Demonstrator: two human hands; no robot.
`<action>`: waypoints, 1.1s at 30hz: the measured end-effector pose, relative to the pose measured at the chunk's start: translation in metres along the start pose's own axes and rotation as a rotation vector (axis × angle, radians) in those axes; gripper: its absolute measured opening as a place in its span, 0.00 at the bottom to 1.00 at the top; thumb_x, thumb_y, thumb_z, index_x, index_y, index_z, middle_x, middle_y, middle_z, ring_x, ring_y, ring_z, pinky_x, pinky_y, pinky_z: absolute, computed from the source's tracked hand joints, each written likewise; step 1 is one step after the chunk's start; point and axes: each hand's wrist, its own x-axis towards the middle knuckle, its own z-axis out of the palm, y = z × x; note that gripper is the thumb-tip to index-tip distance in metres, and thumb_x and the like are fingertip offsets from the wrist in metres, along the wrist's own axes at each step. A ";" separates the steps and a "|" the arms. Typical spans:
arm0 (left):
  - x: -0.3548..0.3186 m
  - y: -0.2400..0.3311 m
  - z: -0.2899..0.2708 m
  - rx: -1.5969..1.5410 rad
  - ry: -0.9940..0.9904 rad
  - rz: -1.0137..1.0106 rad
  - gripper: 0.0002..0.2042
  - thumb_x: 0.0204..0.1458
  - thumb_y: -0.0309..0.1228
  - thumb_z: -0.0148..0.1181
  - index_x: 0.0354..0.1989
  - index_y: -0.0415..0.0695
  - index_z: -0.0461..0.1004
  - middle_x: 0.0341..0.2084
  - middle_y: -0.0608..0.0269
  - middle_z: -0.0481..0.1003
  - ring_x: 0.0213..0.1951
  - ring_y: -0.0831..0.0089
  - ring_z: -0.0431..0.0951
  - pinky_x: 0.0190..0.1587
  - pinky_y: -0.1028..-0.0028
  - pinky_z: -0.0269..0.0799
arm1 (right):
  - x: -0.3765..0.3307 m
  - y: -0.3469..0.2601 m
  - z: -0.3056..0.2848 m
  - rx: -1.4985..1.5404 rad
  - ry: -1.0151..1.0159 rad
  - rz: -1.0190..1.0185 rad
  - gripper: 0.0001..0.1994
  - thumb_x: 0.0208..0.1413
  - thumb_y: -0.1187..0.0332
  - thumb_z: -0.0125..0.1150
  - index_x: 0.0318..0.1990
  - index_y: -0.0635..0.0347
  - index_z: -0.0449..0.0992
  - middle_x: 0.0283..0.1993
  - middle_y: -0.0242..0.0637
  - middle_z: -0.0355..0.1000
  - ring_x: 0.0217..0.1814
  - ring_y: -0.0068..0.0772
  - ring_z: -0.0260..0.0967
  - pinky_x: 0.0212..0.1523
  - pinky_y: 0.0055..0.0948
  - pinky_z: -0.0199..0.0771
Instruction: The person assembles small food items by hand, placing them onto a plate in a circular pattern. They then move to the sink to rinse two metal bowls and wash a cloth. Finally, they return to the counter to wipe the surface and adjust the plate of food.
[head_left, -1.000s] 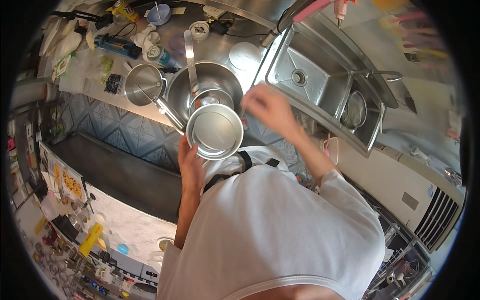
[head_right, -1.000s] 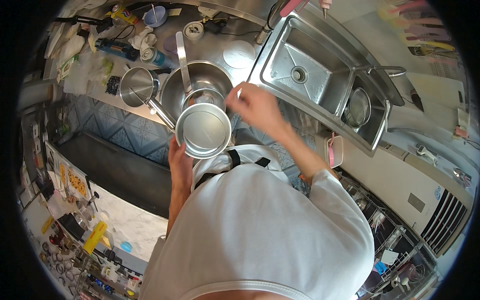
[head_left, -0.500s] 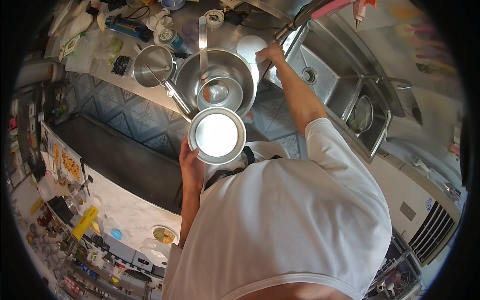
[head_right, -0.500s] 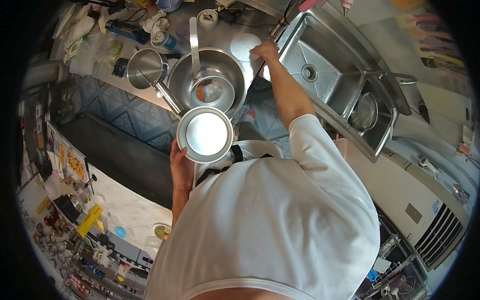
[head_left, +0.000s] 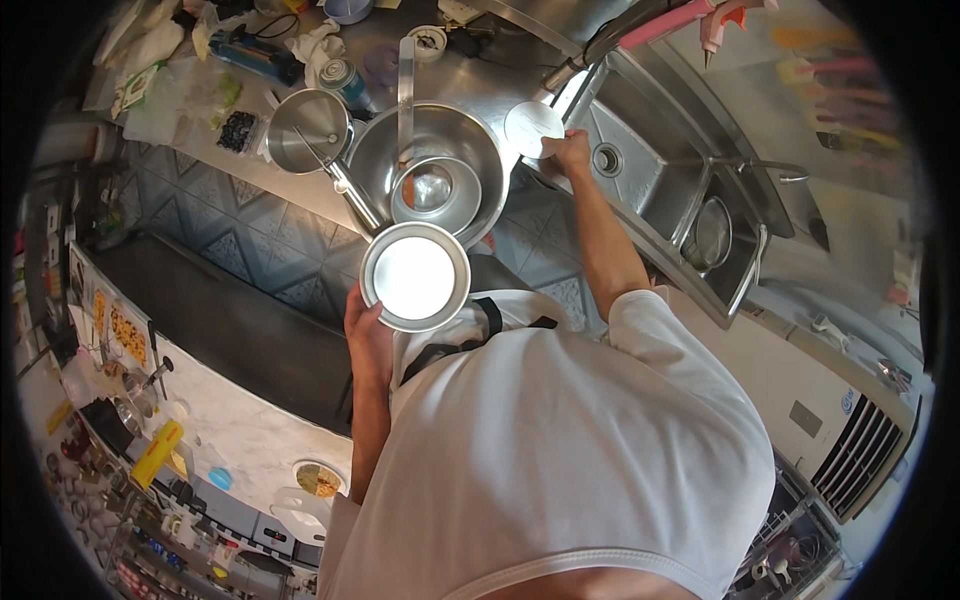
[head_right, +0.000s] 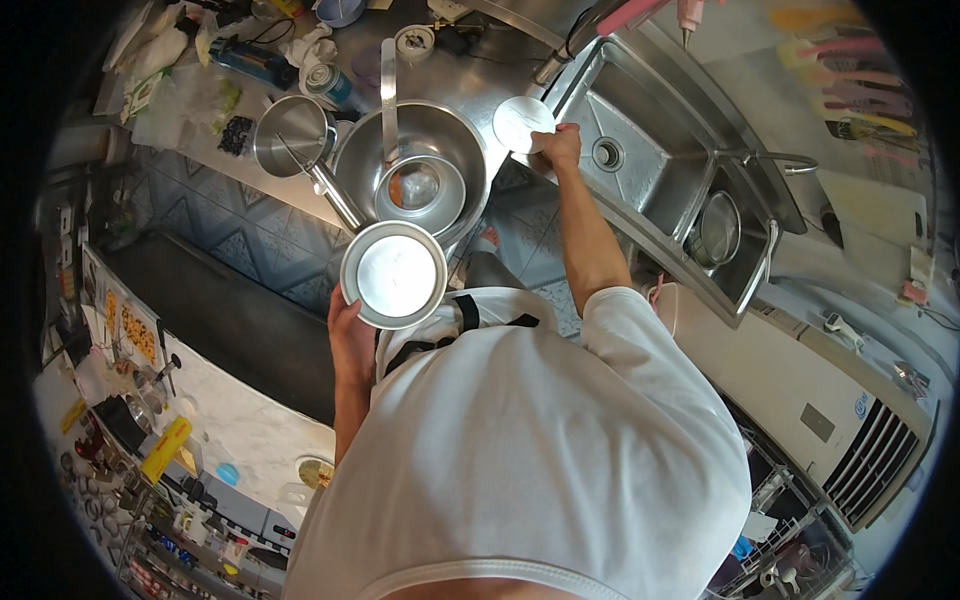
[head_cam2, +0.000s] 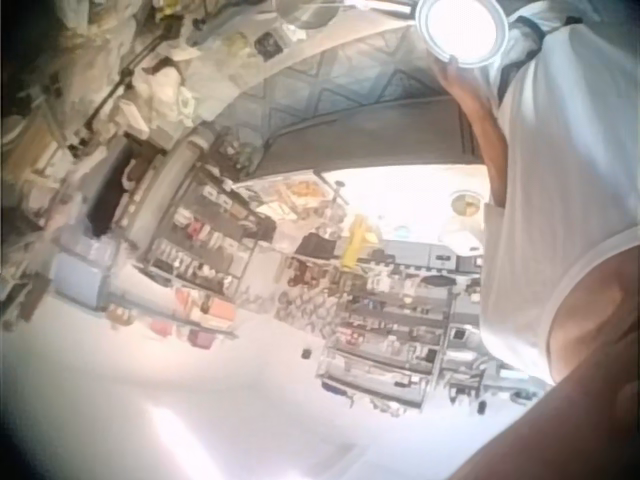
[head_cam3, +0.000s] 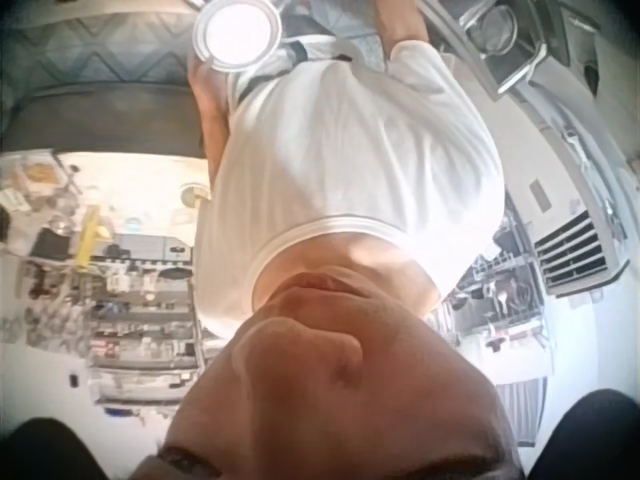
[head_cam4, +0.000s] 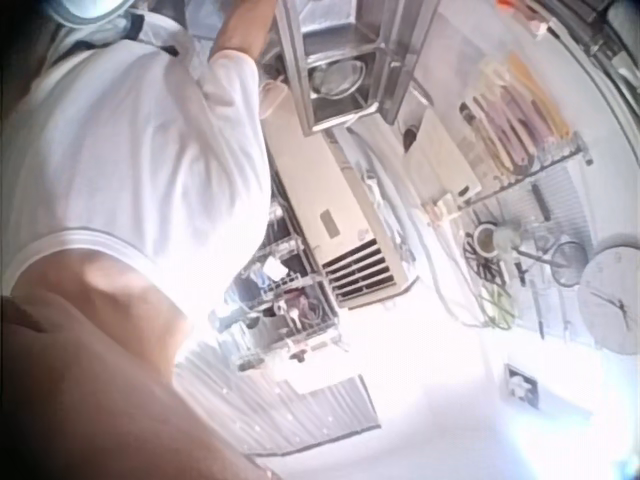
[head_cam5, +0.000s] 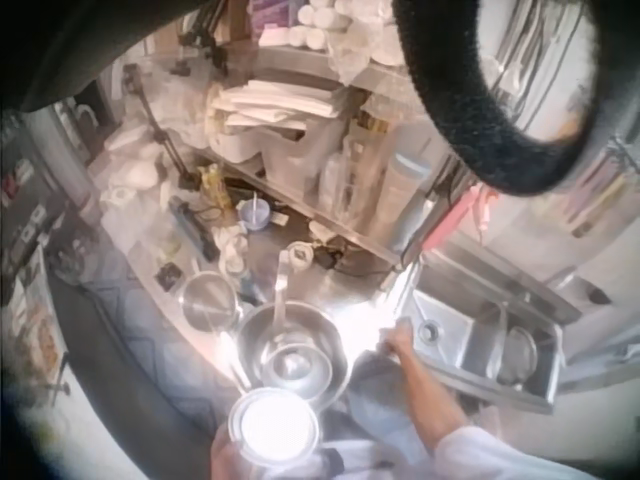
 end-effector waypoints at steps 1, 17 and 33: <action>-0.001 0.000 -0.001 -0.006 0.001 -0.007 0.29 0.53 0.24 0.58 0.66 0.38 0.65 0.62 0.54 0.70 0.64 0.62 0.68 0.69 0.61 0.60 | -0.002 0.002 -0.005 0.131 -0.091 0.056 0.31 0.38 0.64 0.84 0.48 0.60 0.71 0.38 0.37 0.75 0.42 0.35 0.74 0.42 0.32 0.77; -0.007 0.006 -0.024 0.003 0.015 0.025 0.27 0.55 0.25 0.55 0.66 0.37 0.65 0.60 0.54 0.71 0.63 0.60 0.70 0.68 0.60 0.64 | -0.175 -0.114 -0.045 0.332 -0.638 -0.583 0.15 0.57 0.70 0.72 0.48 0.59 0.74 0.49 0.30 0.76 0.48 0.24 0.74 0.47 0.29 0.77; -0.004 0.010 -0.042 0.015 -0.004 0.002 0.27 0.54 0.20 0.54 0.66 0.39 0.64 0.60 0.57 0.69 0.63 0.63 0.69 0.66 0.62 0.65 | -0.181 -0.141 -0.034 -0.410 -0.294 -0.984 0.13 0.59 0.64 0.59 0.49 0.55 0.75 0.31 0.46 0.79 0.36 0.54 0.79 0.37 0.50 0.77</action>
